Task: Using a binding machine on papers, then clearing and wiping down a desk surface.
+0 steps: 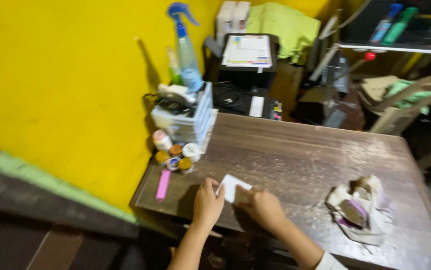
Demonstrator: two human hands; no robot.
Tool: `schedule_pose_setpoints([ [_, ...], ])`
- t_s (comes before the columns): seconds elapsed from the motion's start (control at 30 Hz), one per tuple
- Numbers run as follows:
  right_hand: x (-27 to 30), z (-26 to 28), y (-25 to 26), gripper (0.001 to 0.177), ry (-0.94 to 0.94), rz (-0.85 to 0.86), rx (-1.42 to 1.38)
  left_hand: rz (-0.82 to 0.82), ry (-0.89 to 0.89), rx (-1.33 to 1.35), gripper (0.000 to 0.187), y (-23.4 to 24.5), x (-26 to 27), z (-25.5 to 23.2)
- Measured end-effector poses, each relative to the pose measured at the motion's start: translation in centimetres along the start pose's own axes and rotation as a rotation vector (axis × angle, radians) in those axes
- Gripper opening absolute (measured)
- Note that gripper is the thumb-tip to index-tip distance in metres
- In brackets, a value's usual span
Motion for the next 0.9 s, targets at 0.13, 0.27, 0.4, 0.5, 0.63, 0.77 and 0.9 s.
schedule_pose_setpoints([
  [0.13,0.5,6.2,-1.1,0.049,0.289,0.055,-0.083,-0.008,0.215,-0.434,0.074,6.0,2.5,-0.9],
  [0.27,1.1,8.7,-2.4,0.091,0.487,0.152,-0.039,-0.154,0.335,-0.351,0.072,8.8,5.1,3.4],
  [0.4,1.7,11.3,-2.5,0.046,0.713,0.035,0.052,-0.225,0.347,-0.16,0.054,10.3,6.1,5.8],
  [0.5,1.3,13.2,-1.5,0.035,0.893,-0.126,0.049,-0.53,0.153,-0.157,0.036,12.3,3.2,7.5],
  [0.63,-0.5,15.1,0.2,0.005,0.946,-0.381,-0.018,-0.315,0.337,-0.426,0.054,13.6,-1.6,7.6],
  [0.77,-2.2,16.1,-0.4,0.006,1.022,-0.432,0.043,-0.018,0.498,-0.475,0.037,15.8,-1.5,5.0],
  [0.9,-4.2,16.1,-3.2,0.006,1.024,-0.355,0.1,0.082,0.616,-0.269,0.023,18.2,0.5,6.3],
])
Point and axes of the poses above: each hand's wrist, its own x-axis away from the middle knuckle, its own y-axis out of the back of the hand, z = x × y, the point moved 2 cm from there along -x, towards the middle knuckle, and after that the axes turned 5 degrees about y, right-handed, at the moved point
